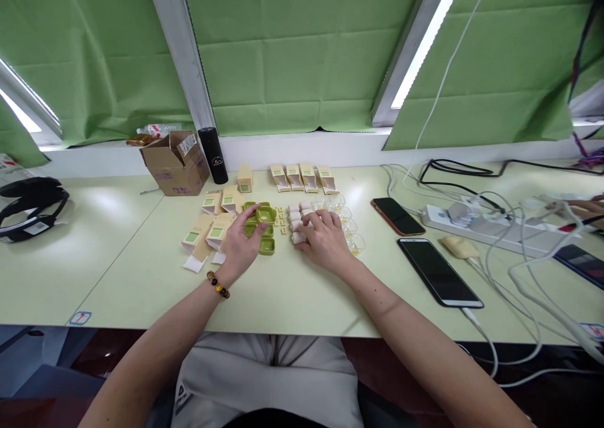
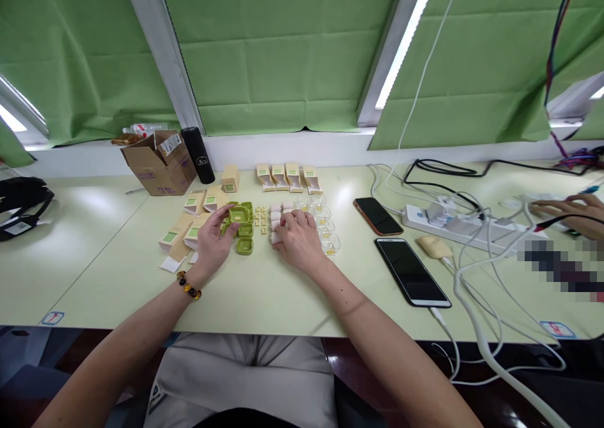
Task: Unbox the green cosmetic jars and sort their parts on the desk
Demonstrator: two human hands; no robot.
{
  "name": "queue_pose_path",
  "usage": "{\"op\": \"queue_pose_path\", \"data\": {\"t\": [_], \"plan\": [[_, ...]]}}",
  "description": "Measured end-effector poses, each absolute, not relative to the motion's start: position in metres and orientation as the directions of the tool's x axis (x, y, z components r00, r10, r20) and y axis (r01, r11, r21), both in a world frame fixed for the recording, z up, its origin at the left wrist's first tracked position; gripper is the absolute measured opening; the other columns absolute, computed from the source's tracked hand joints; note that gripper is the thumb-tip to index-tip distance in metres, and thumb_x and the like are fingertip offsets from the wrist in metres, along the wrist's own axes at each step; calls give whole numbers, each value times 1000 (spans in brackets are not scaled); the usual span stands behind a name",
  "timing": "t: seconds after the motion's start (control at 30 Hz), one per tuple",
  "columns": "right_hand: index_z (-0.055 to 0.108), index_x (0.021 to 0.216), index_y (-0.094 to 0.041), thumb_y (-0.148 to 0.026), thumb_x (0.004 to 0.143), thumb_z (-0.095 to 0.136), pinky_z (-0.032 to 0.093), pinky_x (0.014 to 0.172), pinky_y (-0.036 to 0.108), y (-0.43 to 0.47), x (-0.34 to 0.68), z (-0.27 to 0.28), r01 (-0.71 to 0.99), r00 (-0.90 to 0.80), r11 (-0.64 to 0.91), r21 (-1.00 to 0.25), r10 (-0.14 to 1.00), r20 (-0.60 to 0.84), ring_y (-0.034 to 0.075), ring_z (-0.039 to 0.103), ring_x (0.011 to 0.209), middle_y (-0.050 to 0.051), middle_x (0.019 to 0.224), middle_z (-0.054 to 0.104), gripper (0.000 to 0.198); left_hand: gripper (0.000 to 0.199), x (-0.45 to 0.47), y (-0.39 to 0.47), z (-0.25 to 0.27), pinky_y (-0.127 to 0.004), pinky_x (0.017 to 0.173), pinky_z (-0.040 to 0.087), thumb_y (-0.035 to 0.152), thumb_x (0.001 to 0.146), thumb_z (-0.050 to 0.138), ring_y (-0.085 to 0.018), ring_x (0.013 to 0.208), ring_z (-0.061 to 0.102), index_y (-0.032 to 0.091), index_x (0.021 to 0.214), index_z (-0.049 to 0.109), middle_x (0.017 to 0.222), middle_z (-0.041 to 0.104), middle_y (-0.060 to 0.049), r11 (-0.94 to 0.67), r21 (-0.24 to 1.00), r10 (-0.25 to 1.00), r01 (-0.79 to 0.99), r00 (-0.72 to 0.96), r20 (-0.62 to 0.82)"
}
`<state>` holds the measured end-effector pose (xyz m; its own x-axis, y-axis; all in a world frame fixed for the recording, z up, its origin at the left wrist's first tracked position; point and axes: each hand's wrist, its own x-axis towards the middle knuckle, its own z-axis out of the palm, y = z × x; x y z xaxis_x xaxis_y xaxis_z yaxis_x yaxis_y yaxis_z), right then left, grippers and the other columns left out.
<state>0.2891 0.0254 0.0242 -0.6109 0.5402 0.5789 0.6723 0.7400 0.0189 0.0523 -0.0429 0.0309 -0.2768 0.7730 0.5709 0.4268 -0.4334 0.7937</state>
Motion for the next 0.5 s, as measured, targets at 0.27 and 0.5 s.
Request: {"op": "queue_pose_path", "data": {"t": [0.27,0.5], "plan": [[73,114,-23,-34,81,80,39,98,52,22,296,36,662,-560,748,-46,535,633,38,48,119,13,121,65,35,47,53,-42,32,-43,112,55,45,94,72,-27,129,66,26,136,65,136,70,-10,-432,820,787,376,-286,547],[65,122,-23,-31,93,65,46,93,50,15,284,62,540,-356,834,-111,345,869,34,58,109,13,112,67,30,53,55,-40,38,-43,113,54,47,89,79,-26,128,67,20,132,63,134,70,-14,-470,870,828,148,-268,493]]}}
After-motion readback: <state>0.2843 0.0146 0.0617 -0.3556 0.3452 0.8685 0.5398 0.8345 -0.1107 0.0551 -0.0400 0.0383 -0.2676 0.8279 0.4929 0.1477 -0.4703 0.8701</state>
